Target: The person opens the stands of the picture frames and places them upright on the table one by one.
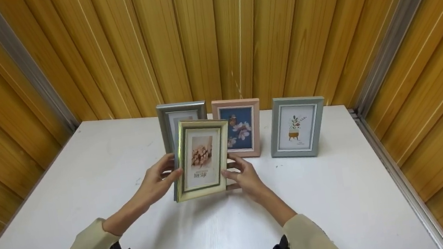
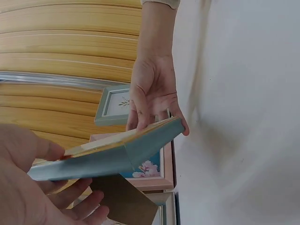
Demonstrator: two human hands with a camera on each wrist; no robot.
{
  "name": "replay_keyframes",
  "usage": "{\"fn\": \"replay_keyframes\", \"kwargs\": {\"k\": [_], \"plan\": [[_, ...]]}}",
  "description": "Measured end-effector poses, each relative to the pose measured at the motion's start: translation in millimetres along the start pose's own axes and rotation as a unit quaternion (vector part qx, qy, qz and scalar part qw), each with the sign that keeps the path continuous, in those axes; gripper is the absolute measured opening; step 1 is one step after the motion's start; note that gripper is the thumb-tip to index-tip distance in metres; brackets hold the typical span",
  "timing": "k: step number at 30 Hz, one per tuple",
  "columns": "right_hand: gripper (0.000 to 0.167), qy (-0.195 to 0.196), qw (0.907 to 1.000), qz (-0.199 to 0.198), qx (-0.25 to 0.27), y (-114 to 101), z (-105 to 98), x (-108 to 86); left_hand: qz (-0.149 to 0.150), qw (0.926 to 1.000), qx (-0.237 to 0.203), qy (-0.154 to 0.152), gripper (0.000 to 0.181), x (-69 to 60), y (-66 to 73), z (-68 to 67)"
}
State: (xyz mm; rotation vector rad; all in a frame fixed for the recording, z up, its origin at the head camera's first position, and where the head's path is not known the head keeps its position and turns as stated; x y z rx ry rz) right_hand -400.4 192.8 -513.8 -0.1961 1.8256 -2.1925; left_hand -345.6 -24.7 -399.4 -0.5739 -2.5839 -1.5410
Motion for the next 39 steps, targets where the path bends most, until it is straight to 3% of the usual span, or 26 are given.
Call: {"fn": "replay_keyframes", "kwargs": {"k": [6, 11, 20, 39], "plan": [[0.068, 0.003, 0.9995, -0.025, -0.021, -3.8, 0.9, -2.2, -0.035, 0.9985, 0.027, 0.033, 0.039, -3.3, -20.5, -9.6], [0.069, 0.005, 0.9985, -0.044, -0.032, -7.0, 4.5, -2.6, -0.041, 0.9973, 0.032, 0.051, 0.040, -2.3, -31.9, -16.6], [0.068, 0.017, 0.9961, -0.072, -0.049, -9.9, 11.0, -4.3, -0.054, 0.9952, -0.008, 0.081, 0.032, 0.9, -51.6, -25.0], [0.067, 0.006, 0.9954, -0.072, -0.063, -5.5, 30.0, 2.4, -0.085, 0.9895, -0.036, 0.110, 0.027, -0.4, -70.3, -39.8]]}}
Point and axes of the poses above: each hand's wrist, its own x-axis towards the middle knuckle, its own z-axis out of the palm, y = z × x, the point moved 9 cm from there along x, towards the middle knuckle, and after that the axes turned 6 degrees about x, right-handed, at the moved point
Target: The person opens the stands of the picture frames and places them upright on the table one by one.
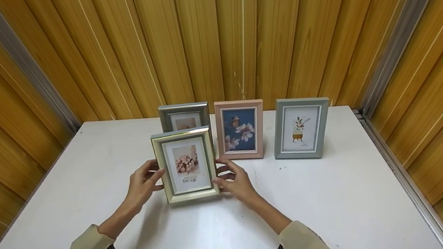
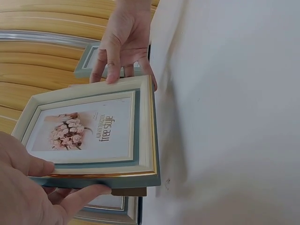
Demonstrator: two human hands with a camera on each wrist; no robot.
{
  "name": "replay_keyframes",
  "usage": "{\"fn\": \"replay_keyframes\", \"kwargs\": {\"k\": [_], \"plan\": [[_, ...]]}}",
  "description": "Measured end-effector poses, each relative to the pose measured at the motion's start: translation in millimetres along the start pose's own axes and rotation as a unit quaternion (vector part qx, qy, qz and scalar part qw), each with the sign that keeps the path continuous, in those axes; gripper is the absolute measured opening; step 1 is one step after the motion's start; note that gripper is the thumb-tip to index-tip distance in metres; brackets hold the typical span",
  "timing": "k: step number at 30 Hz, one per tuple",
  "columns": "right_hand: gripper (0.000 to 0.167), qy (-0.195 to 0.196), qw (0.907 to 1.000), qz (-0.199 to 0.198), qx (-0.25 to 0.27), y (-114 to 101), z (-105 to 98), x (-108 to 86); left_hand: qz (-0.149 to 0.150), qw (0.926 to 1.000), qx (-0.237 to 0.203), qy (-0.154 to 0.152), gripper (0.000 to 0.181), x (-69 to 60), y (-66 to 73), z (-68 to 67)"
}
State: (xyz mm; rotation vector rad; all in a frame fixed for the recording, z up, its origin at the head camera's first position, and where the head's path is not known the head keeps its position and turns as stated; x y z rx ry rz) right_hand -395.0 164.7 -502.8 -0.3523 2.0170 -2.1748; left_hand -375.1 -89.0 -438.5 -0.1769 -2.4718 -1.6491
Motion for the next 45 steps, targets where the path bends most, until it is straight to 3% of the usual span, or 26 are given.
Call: {"fn": "replay_keyframes", "kwargs": {"k": [9, 16, 20, 24, 33, 41, 45], "plan": [[0.059, -0.014, 0.9998, -0.002, 0.010, -2.5, 9.9, 4.0, -0.015, 0.9998, 0.008, 0.009, 0.029, 2.2, -6.8, -11.4], [0.049, 0.010, 0.9993, -0.013, 0.035, 1.4, 24.2, 9.5, -0.033, 0.9992, 0.009, 0.021, 0.030, 3.1, -17.6, -26.9], [0.038, 0.045, 0.9985, -0.030, 0.009, 3.0, 30.9, 14.8, -0.046, 0.9987, 0.010, 0.019, 0.032, 3.7, -25.4, -35.6], [0.029, 0.050, 0.9975, -0.045, -0.024, -0.2, 42.8, 23.1, -0.059, 0.9976, 0.017, 0.031, 0.034, 5.8, -33.3, -47.2], [0.032, -0.023, 0.9978, -0.049, -0.039, -8.3, 85.5, 38.9, -0.070, 0.9958, 0.025, 0.054, 0.041, 14.9, -52.0, -83.5], [0.056, -0.113, 0.9908, -0.035, -0.066, -3.5, 126.0, 55.7, -0.077, 0.9932, 0.037, 0.078, 0.043, 29.0, -68.3, -119.3], [0.065, -0.132, 0.9894, -0.019, -0.057, 1.4, 140.1, 64.4, -0.078, 0.9932, 0.038, 0.078, 0.045, 38.7, -75.9, -130.0]]}}
Point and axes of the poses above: each hand's wrist, its own x-axis towards the middle knuckle, its own z-axis out of the palm, y = z × x, the point moved 9 cm from there along x, towards the middle knuckle, and after that the axes turned 6 degrees about x, right-handed, at the moved point
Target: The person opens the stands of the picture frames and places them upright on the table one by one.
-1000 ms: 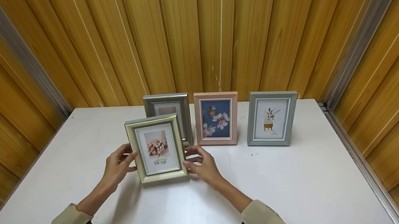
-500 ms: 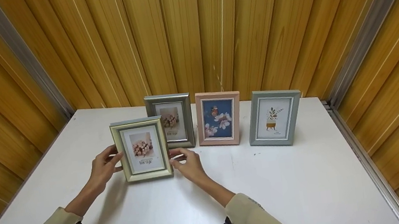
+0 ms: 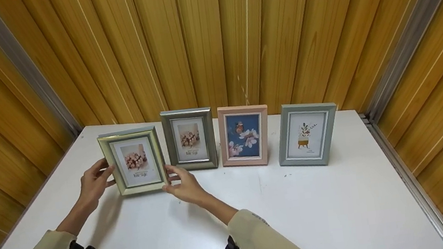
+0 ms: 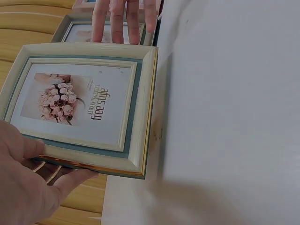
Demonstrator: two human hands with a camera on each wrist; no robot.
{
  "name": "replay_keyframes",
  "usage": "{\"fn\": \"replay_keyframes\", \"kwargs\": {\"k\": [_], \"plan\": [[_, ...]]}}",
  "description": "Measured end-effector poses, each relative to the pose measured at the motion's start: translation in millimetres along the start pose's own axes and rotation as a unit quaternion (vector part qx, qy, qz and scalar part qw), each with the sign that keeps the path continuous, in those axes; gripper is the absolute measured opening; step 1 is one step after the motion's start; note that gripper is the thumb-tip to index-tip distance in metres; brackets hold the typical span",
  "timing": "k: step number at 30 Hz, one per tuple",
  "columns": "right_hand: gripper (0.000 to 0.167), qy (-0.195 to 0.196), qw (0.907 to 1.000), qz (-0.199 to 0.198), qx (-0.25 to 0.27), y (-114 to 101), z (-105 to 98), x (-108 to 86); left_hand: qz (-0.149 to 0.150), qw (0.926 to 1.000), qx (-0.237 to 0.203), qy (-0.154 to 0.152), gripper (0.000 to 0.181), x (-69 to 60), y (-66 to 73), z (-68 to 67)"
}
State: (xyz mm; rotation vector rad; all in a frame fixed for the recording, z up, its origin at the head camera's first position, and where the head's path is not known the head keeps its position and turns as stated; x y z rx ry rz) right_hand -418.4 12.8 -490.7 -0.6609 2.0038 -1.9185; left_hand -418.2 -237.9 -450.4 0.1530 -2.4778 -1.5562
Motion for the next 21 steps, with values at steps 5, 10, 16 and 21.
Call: {"fn": "replay_keyframes", "kwargs": {"k": [5, 10, 16, 21], "plan": [[0.070, -0.005, 1.0000, -0.003, -0.002, -0.9, 12.1, 11.9, -0.002, 1.0000, -0.007, 0.000, 0.048, 13.3, -9.8, -8.6], [0.075, -0.004, 1.0000, -0.005, 0.002, 0.0, 20.7, 25.1, -0.005, 0.9998, -0.018, 0.006, 0.049, 24.9, -18.2, -14.7], [0.080, 0.006, 0.9999, 0.014, -0.005, 5.0, 22.6, 35.0, -0.008, 0.9996, -0.026, 0.004, 0.049, 39.5, -21.2, -12.7], [0.084, 0.022, 0.9990, 0.037, -0.010, 11.8, 20.7, 36.5, -0.022, 0.9991, -0.037, 0.002, 0.049, 50.7, -25.2, -4.1]]}}
Point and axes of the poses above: each hand's wrist, its own x-axis towards the middle knuckle, its own z-axis out of the palm, y = z × x, the point moved 9 cm from there along x, towards the middle knuckle, and after that the axes turned 6 degrees about x, right-handed, at the moved point
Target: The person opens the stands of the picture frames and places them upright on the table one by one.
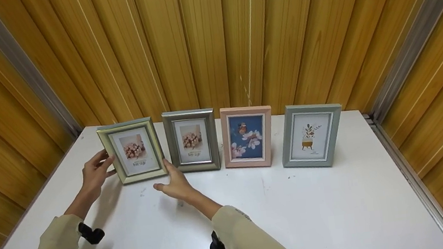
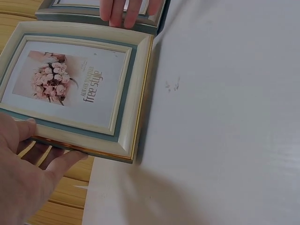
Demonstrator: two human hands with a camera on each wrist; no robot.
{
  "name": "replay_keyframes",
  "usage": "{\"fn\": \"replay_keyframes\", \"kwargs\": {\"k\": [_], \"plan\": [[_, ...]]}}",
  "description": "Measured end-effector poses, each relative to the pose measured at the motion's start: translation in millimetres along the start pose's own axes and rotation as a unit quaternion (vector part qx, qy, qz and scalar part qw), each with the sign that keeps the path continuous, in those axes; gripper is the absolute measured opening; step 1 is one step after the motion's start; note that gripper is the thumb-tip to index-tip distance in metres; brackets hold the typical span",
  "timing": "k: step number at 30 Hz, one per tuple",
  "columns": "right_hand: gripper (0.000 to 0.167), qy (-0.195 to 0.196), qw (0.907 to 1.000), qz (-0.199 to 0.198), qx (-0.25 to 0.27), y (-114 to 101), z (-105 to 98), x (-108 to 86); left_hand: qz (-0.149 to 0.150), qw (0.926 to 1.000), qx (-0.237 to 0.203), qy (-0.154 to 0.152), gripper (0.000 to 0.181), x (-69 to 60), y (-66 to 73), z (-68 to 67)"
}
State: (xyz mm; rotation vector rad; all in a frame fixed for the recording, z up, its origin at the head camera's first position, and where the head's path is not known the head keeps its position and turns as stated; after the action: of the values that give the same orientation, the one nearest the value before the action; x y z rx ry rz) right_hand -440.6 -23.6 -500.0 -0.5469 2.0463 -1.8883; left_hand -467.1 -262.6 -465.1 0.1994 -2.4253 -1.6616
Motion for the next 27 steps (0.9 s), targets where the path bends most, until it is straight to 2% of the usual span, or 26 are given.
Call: {"fn": "replay_keyframes", "kwargs": {"k": [5, 11, 20, 24, 27], "plan": [[0.086, 0.021, 0.9997, 0.013, -0.003, 8.2, -3.4, -0.4, -0.007, 1.0000, -0.006, -0.003, 0.049, 3.2, -1.1, 9.1], [0.086, 0.031, 0.9995, 0.006, -0.006, 10.0, -4.5, 1.6, -0.006, 0.9999, 0.002, -0.012, 0.050, 7.8, 1.2, 13.5], [0.084, 0.034, 0.9993, -0.001, -0.015, 9.1, -4.2, 4.2, 0.000, 0.9977, 0.067, 0.005, 0.051, 10.4, 4.1, 15.6], [0.084, 0.025, 0.9990, -0.007, -0.035, 6.9, -7.3, 3.8, 0.014, 0.9948, 0.100, 0.015, 0.050, 9.7, 7.7, 15.8], [0.082, 0.013, 0.9977, -0.020, -0.064, 1.6, -10.9, 2.5, 0.044, 0.9920, 0.112, 0.041, 0.049, 6.4, 15.7, 12.4]]}}
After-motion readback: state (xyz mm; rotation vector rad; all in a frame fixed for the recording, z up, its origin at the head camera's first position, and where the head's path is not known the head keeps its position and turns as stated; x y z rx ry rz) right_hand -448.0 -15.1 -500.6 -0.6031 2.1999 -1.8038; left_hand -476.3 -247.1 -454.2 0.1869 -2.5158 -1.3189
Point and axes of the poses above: each hand's wrist, its own x-axis towards the middle knuckle, its own z-axis out of the palm, y = z × x, the point moved 9 cm from there along x, towards the middle knuckle, and after that the axes turned 6 degrees about x, right-handed, at the moved point
